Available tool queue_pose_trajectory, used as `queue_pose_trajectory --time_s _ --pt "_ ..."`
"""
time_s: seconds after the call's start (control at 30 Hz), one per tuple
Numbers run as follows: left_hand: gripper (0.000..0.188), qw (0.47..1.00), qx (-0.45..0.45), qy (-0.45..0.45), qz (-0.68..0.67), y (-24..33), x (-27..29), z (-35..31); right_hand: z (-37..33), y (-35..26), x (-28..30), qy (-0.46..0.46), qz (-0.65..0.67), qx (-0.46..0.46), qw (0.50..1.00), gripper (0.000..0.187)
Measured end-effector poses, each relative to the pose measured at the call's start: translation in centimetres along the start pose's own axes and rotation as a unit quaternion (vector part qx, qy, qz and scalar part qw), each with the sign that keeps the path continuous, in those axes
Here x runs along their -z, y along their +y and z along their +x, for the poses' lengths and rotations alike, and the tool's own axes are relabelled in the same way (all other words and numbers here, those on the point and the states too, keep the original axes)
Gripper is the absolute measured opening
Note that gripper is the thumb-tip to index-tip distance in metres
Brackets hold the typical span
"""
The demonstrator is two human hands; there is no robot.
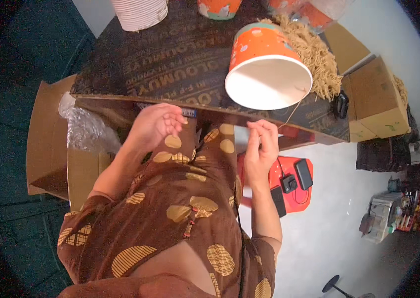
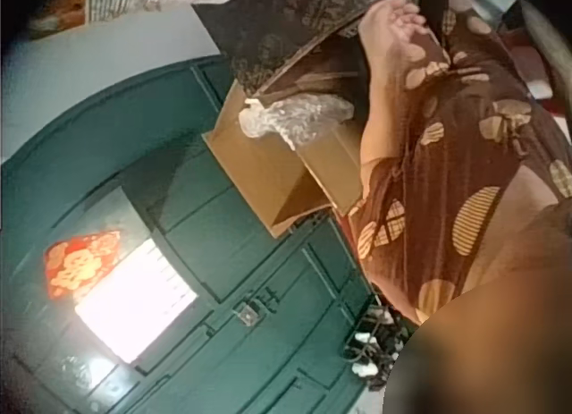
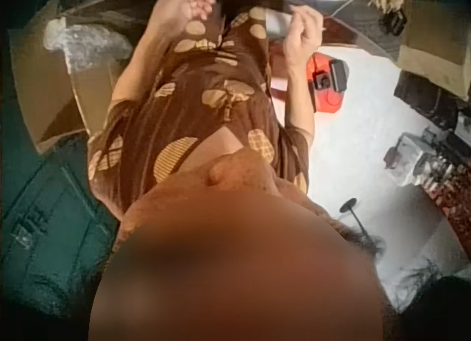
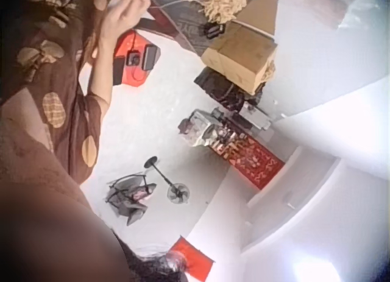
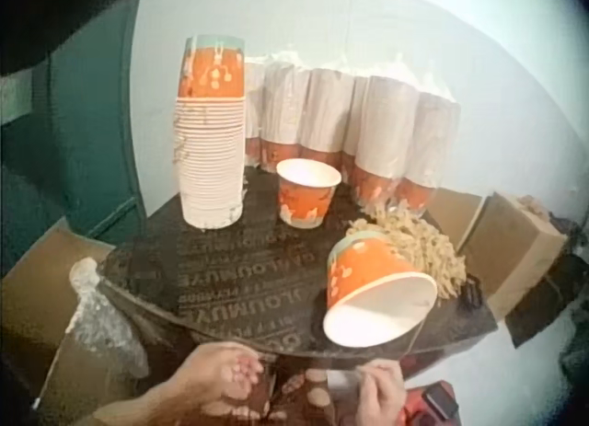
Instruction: Threading string through a bucket to create a handle.
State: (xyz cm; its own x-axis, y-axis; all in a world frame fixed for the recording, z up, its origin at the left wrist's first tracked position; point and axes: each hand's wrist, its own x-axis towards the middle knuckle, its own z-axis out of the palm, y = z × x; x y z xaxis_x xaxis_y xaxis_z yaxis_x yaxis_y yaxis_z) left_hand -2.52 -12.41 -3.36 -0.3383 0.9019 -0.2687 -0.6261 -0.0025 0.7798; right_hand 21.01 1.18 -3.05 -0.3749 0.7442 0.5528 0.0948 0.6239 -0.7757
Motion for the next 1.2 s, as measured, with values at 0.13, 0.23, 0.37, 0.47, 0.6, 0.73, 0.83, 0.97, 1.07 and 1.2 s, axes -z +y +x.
queue_pose_trajectory --time_s 0.13,0.23,0.37,0.47,0.6,0.73,0.83,0.97,1.07,1.2 --pt "0.021 0.996 -0.011 0.069 0.054 -0.7 3.0 -1.8 -1.2 1.6 0.4 -0.024 -0.006 -0.024 0.999 0.013" --pt "0.02 0.993 0.005 0.073 0.09 -2.0 4.7 -2.2 -2.6 3.0 0.5 -0.037 0.001 -0.063 0.997 0.012" --pt "0.016 0.983 0.02 0.085 0.16 -3.9 5.2 -1.5 -4.1 4.4 0.5 -0.074 0.011 -0.111 0.991 0.012" --pt "0.015 0.953 0.001 0.052 0.298 -6.1 6.1 -0.2 -5.3 6.2 0.0 -0.108 0.004 -0.119 0.987 0.014" --pt "0.009 0.943 0.031 -0.003 0.33 -10.2 5.7 3.0 -6.7 7.6 -0.5 -0.13 0.003 -0.18 0.975 0.016" --pt "0.012 0.932 0.043 -0.05 0.355 -14.8 6.7 7.1 -7.8 9.4 -0.7 -0.145 0.004 -0.198 0.97 0.018" --pt "0.023 0.896 0.097 -0.034 0.433 -16.3 5.4 8.5 -8.2 9.3 -0.4 -0.154 0.005 -0.228 0.961 0.02" --pt "0.024 0.877 0.14 -0.048 0.458 -17.6 5.3 9.3 -8.6 9.4 -0.1 -0.155 -0.001 -0.259 0.953 0.022" --pt "0.022 0.88 0.161 -0.028 0.445 -18.2 5.4 9.5 -8.5 9.2 0.1 -0.157 0.024 -0.309 0.938 0.021" --pt "0.019 0.894 0.17 -0.02 0.414 -18.3 5.3 9.6 -9.1 10.8 -0.1 -0.145 0.026 -0.247 0.958 0.02"
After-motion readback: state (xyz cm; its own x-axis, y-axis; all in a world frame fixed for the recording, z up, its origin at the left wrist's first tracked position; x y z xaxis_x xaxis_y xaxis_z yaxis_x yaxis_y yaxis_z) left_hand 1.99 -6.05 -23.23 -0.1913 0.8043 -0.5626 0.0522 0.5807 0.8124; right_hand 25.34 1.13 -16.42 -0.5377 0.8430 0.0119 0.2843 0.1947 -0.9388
